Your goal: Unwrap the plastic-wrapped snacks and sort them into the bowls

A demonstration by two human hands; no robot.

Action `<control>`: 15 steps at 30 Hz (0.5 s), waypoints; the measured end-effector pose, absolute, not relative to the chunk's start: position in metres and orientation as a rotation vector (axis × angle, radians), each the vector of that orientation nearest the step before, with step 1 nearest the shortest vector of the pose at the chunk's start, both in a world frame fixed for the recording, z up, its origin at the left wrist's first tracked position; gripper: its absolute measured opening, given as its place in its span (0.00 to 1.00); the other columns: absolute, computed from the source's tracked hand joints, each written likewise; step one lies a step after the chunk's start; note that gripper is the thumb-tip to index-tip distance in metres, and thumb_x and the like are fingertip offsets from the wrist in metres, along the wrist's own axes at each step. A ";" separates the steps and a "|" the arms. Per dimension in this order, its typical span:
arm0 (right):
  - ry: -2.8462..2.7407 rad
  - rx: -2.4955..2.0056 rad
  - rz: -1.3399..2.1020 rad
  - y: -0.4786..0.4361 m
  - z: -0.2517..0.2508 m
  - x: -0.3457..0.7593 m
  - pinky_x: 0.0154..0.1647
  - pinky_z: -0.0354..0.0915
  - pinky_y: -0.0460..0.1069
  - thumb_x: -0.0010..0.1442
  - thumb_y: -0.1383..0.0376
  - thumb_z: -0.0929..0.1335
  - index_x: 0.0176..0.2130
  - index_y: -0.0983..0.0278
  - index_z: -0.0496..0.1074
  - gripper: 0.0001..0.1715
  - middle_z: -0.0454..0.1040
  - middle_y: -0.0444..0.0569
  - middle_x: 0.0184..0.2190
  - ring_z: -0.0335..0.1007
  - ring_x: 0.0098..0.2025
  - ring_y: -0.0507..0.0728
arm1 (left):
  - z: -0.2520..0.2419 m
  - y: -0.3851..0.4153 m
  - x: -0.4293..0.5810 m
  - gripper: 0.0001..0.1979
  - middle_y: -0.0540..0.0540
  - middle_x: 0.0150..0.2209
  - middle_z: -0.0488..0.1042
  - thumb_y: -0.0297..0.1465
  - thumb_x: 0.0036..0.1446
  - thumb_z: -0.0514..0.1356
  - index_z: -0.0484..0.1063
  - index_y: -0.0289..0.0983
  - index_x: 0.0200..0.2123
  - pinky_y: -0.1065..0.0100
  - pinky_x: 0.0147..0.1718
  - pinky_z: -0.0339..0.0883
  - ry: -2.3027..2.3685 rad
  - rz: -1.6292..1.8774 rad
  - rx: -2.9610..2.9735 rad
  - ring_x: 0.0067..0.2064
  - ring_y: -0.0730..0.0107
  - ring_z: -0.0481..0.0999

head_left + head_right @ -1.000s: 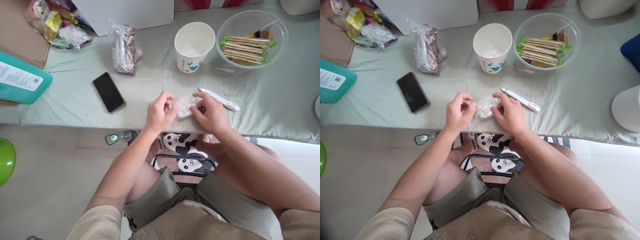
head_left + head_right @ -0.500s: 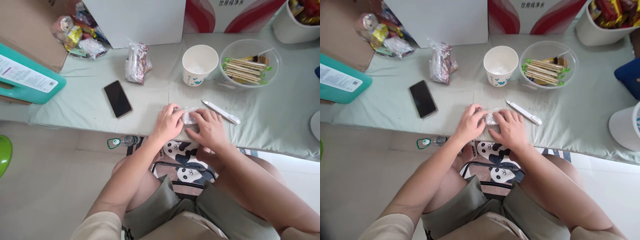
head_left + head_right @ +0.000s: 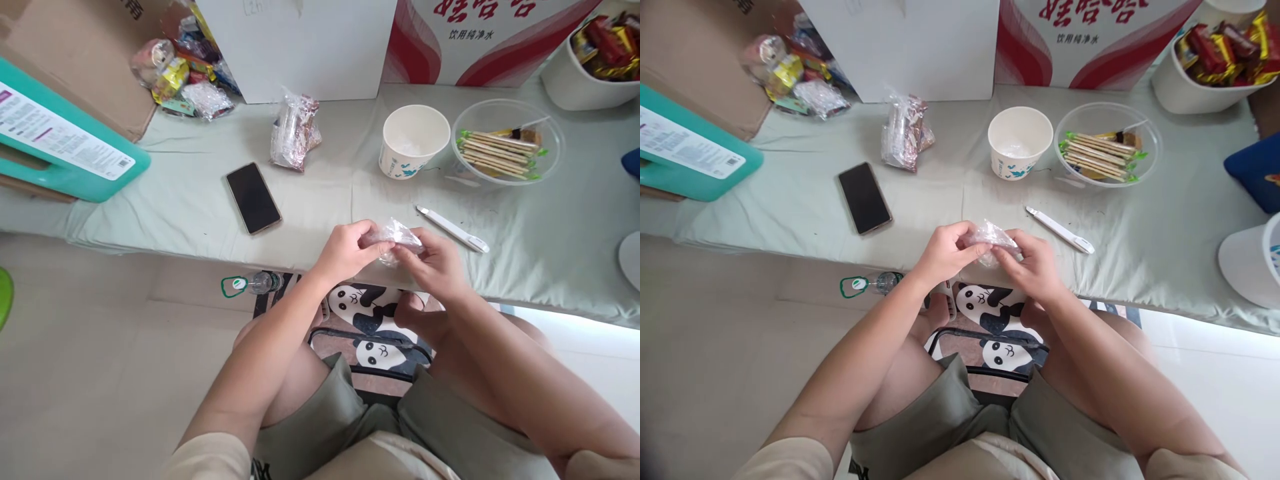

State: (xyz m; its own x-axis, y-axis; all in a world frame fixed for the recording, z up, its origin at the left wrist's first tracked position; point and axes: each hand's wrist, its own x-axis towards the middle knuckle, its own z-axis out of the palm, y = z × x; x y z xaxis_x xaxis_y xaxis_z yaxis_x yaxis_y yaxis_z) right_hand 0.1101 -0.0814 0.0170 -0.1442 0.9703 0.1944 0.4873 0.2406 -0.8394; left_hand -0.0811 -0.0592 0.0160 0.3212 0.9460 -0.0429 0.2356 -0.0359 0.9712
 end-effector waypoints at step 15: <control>-2.195 -1.470 0.047 0.096 0.102 0.132 0.47 0.70 0.55 0.67 0.62 0.65 0.31 0.61 0.76 0.14 0.76 0.52 0.38 0.77 0.46 0.59 | 0.028 -0.043 -0.094 0.12 0.56 0.18 0.64 0.34 0.57 0.64 0.67 0.39 0.25 0.73 0.20 0.58 1.181 1.116 1.203 0.20 0.79 0.65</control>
State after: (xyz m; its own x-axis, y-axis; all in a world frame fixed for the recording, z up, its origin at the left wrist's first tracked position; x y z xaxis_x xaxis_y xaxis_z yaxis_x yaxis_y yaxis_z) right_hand 0.1325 0.0963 0.1025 -0.2967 0.8766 0.3789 0.8595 0.4180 -0.2941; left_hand -0.0937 -0.0431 0.0282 0.0725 0.9959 -0.0538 0.0020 0.0538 0.9985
